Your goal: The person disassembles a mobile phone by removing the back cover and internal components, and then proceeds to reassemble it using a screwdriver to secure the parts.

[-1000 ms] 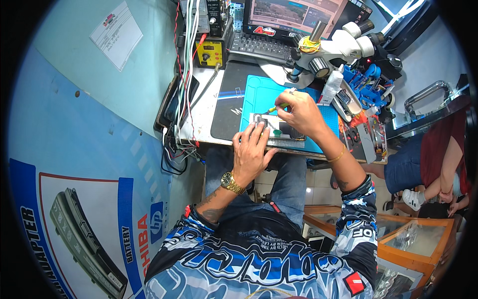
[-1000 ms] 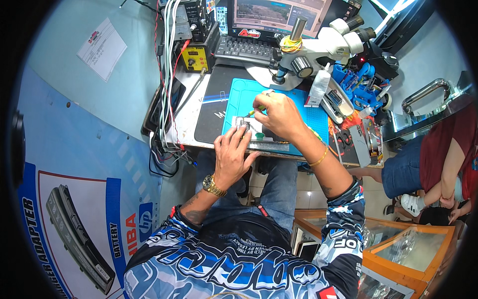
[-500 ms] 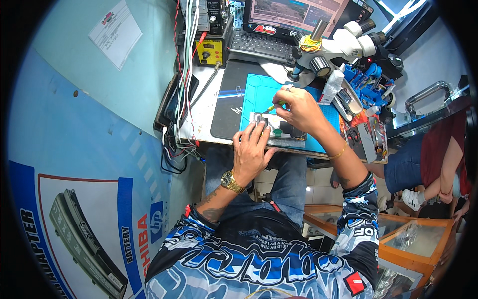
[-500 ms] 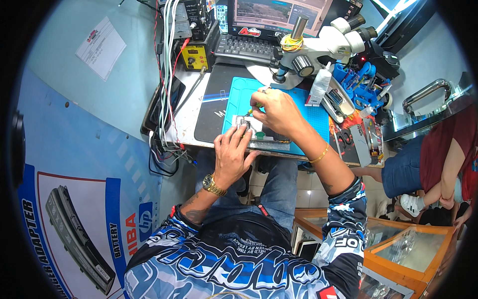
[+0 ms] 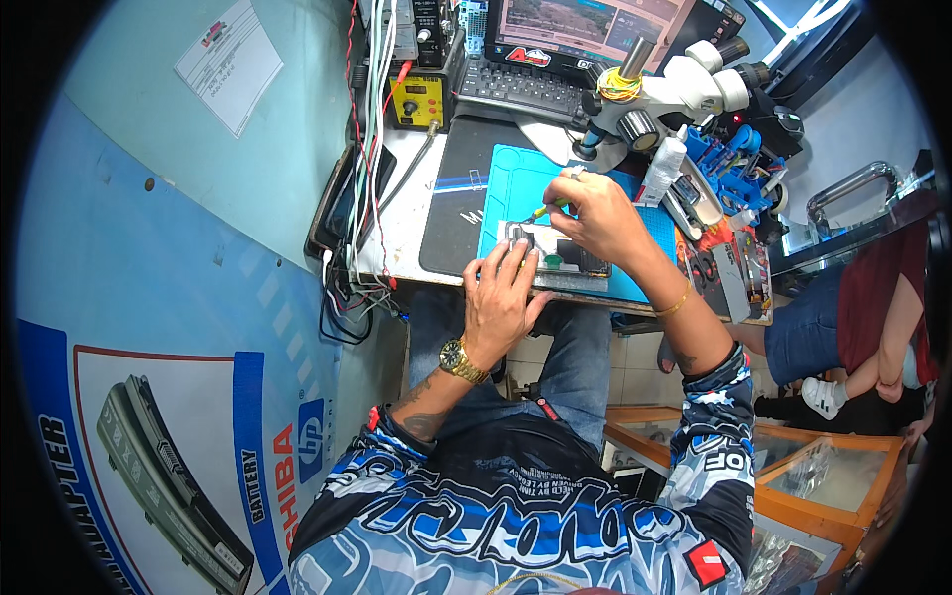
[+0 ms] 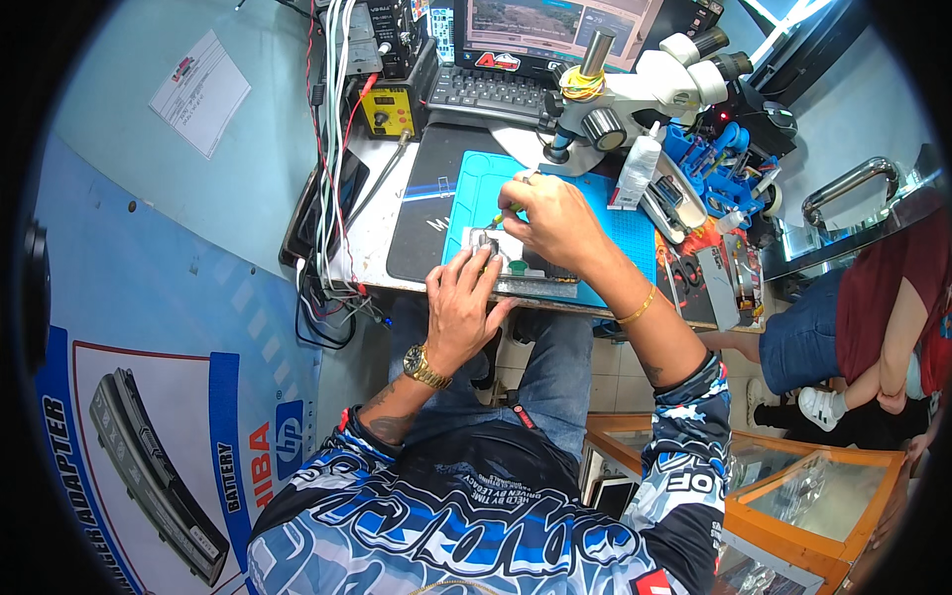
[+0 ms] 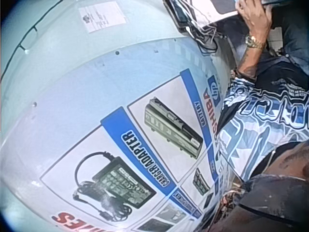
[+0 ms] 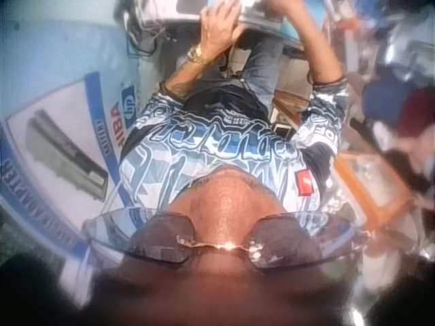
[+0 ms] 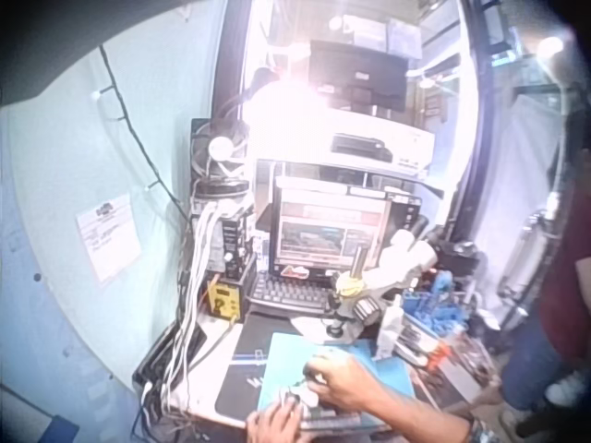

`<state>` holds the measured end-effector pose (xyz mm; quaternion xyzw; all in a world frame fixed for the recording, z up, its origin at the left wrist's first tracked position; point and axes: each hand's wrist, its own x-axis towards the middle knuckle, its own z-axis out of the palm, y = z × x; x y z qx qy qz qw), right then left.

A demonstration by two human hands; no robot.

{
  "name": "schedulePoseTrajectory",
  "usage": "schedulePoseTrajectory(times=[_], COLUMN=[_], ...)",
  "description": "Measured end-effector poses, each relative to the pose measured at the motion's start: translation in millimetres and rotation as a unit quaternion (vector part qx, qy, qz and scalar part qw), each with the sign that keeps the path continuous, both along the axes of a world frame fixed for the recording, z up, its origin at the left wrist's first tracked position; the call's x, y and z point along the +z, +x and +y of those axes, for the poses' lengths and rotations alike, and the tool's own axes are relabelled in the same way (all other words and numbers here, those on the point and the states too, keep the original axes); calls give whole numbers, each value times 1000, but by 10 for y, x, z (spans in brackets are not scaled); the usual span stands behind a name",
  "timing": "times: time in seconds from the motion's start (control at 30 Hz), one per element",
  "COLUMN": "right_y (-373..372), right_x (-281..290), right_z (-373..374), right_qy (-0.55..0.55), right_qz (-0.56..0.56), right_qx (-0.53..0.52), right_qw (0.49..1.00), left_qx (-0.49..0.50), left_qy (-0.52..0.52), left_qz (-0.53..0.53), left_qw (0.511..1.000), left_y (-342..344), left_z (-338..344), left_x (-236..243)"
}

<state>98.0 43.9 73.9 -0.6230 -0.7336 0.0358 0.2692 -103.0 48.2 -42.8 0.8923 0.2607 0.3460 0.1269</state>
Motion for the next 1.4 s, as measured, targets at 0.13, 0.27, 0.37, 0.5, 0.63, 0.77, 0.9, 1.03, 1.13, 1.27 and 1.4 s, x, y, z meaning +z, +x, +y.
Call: schedulePoseTrajectory(times=[0.13, 0.27, 0.37, 0.5, 0.63, 0.77, 0.9, 1.03, 1.13, 1.27, 1.4], right_y=[-3, -14, -40, -59, -205, -126, -118, -114, -107, -176, -188], right_x=[16, 36, 86, 139, 281, 111, 104, 72, 68, 168, 198], right_z=[-2, 1, 60, 204, 322, 314, 325, 325, 356, 375, 354], right_qy=[-4, -10, 3, -40, -132, 9, 43, -17, 68, -95, -81], right_qz=[-2, -20, -40, -86, -142, -71, -71, -135, -58, -141, -92], right_qx=[6, 18, 66, 80, -18, 48, 54, -5, 53, -11, 18], right_qw=[1000, 1000, 997, 992, 981, 996, 995, 991, 995, 985, 992], left_qx=[0, 1, 3, 0, 4, -3, 0, 0, -2, 0, 0], left_qy=[-2, -2, -1, -1, 0, 0, -3, -2, -2, 2, 4], left_qz=[-1, -2, -2, -3, -2, -9, -5, -4, -3, -4, 5], left_qw=[1000, 1000, 1000, 1000, 1000, 1000, 1000, 1000, 1000, 1000, 1000], left_y=[4, 6, 10, 15, 4, 15, 11, 22, 22, 14, 13], left_z=[-3, -8, -9, -7, -2, -4, -5, -4, -6, -1, -8], left_x=[-4, -4, -6, -13, -14, 1, 16, -2, 10, 21, 14])
